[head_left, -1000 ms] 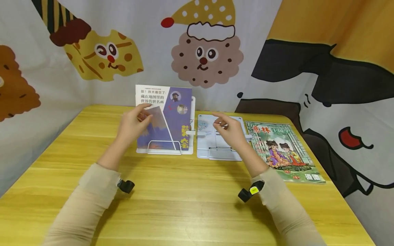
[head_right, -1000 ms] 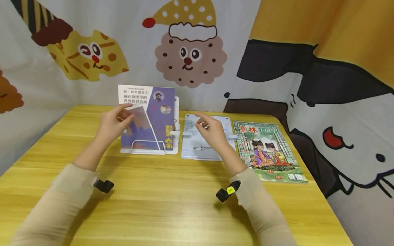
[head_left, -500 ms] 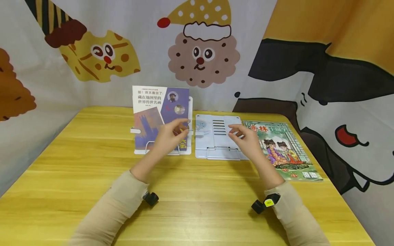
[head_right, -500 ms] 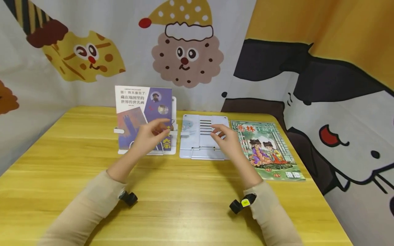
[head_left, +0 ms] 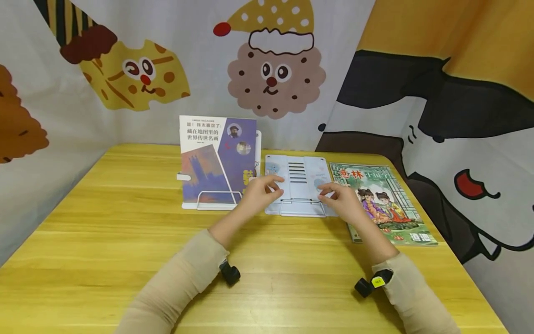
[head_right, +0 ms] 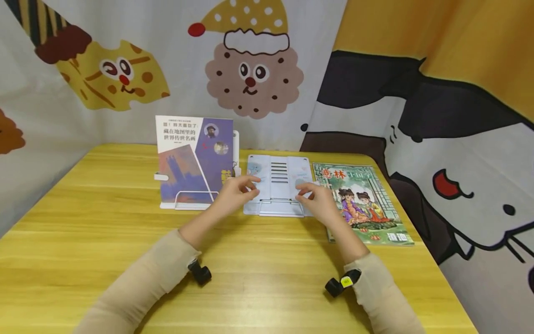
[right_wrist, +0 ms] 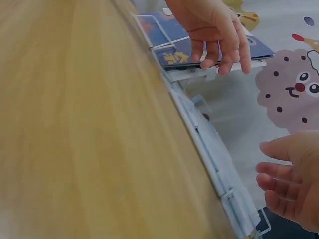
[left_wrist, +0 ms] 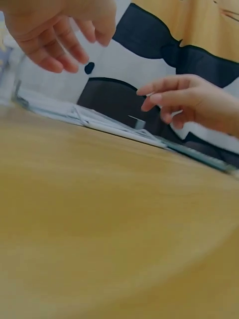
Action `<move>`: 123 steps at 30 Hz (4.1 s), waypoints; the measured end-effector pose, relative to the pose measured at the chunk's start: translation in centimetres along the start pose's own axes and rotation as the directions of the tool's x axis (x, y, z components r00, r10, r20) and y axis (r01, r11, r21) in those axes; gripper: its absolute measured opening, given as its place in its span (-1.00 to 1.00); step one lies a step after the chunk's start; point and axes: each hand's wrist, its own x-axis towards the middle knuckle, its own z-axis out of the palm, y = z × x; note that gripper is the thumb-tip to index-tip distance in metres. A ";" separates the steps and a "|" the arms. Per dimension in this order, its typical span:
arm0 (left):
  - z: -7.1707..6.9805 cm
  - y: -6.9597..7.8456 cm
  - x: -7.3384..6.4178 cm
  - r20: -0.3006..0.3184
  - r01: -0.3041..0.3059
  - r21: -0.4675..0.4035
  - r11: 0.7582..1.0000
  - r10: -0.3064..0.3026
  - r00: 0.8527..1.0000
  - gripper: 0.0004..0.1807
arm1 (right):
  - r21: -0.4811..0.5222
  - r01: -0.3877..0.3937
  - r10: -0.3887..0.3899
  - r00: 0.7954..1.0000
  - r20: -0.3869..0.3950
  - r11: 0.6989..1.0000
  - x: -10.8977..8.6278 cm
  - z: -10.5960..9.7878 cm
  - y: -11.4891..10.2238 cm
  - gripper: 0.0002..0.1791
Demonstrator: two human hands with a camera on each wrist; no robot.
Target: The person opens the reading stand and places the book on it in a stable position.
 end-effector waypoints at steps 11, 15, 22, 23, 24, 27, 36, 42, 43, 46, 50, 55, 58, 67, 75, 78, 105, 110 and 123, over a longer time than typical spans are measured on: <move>2.3 -1.9 -0.8 0.109 0.101 -0.075 0.992 -0.092 0.990 -0.69 | 0.026 -0.002 0.001 0.998 0.068 1.000 -1.3 1.0 2.6 -0.73; 2.8 -2.0 -1.0 0.128 0.112 -0.073 0.991 -0.102 0.986 -0.70 | 0.035 -0.024 0.022 0.998 0.063 0.999 -1.5 1.6 3.1 -0.73; 3.4 -2.1 -0.8 0.101 0.104 -0.003 0.995 -0.103 0.990 -0.71 | 0.034 -0.019 0.018 1.000 0.023 0.999 -1.5 2.1 3.5 -0.71; 3.5 -2.1 -0.7 0.105 0.104 0.009 0.995 -0.104 0.989 -0.71 | 0.034 -0.017 0.017 1.000 0.018 0.999 -1.5 2.2 3.5 -0.70; 3.5 -2.1 -0.6 0.111 0.105 0.019 0.994 -0.107 0.988 -0.69 | 0.036 -0.016 0.015 1.000 0.012 0.999 -1.5 2.2 3.5 -0.69; 3.4 -1.9 -0.4 0.121 0.108 0.056 0.993 -0.114 0.986 -0.66 | 0.048 -0.012 0.012 1.000 0.005 0.999 -1.4 2.4 3.4 -0.67; 3.5 -2.0 -0.1 0.126 0.132 0.038 0.991 -0.135 0.983 -0.59 | 0.089 -0.028 0.028 1.000 0.009 0.996 -1.3 2.4 3.4 -0.64; 3.4 -2.0 -0.2 0.163 0.155 -0.009 0.988 -0.151 0.975 -0.57 | 0.115 -0.028 0.026 0.999 0.020 0.993 -1.4 2.4 3.2 -0.58; 3.4 -2.0 -0.3 0.171 0.159 -0.010 0.987 -0.155 0.973 -0.56 | 0.116 -0.027 0.024 0.999 0.024 0.993 -1.5 2.4 3.2 -0.57; 3.4 -1.8 -0.4 0.193 0.166 -0.002 0.986 -0.162 0.968 -0.56 | 0.112 -0.025 0.020 0.999 0.041 0.993 -1.5 2.4 3.1 -0.56; 3.3 -1.5 -0.6 0.218 0.178 -0.006 0.984 -0.173 0.961 -0.57 | 0.118 -0.022 0.014 0.998 0.068 0.993 -1.6 2.4 3.1 -0.56; 3.3 -1.4 -0.8 0.241 0.162 -0.022 0.987 -0.152 0.959 -0.57 | 0.137 -0.019 0.003 0.994 0.110 0.990 -1.7 2.1 3.0 -0.59; 3.3 -1.4 -0.8 0.252 0.142 -0.027 0.989 -0.131 0.959 -0.58 | 0.145 -0.012 -0.006 0.993 0.122 0.989 -1.8 1.9 3.0 -0.60; 3.4 -1.6 -0.8 0.255 0.131 -0.098 0.987 -0.102 0.962 -0.59 | 0.167 0.021 -0.040 0.993 0.114 0.986 -1.9 1.8 3.0 -0.60; 3.4 -1.2 -0.8 0.239 0.151 -0.117 0.982 -0.120 0.964 -0.71 | 0.186 -0.006 -0.029 0.982 0.186 0.983 -2.3 0.6 3.0 -0.64; 3.5 -0.7 -0.6 0.190 0.140 -0.102 0.985 -0.119 0.975 -0.71 | 0.163 0.005 -0.036 0.981 0.188 0.987 -2.2 -0.4 2.9 -0.71; 5.6 -2.2 3.4 -0.228 0.243 -0.181 0.953 -0.281 0.932 -0.43 | 0.126 -0.170 0.180 0.981 -0.074 0.977 5.7 0.5 6.1 -0.41; 6.1 -2.5 3.7 -0.230 0.310 -0.162 0.937 -0.342 0.911 -0.35 | 0.097 -0.181 0.187 0.981 -0.053 0.979 6.1 0.8 6.4 -0.39; 6.5 -2.6 3.8 -0.307 0.405 -0.034 0.914 -0.395 0.866 -0.16 | 0.058 -0.260 0.262 0.964 -0.045 0.964 6.2 1.5 5.9 -0.32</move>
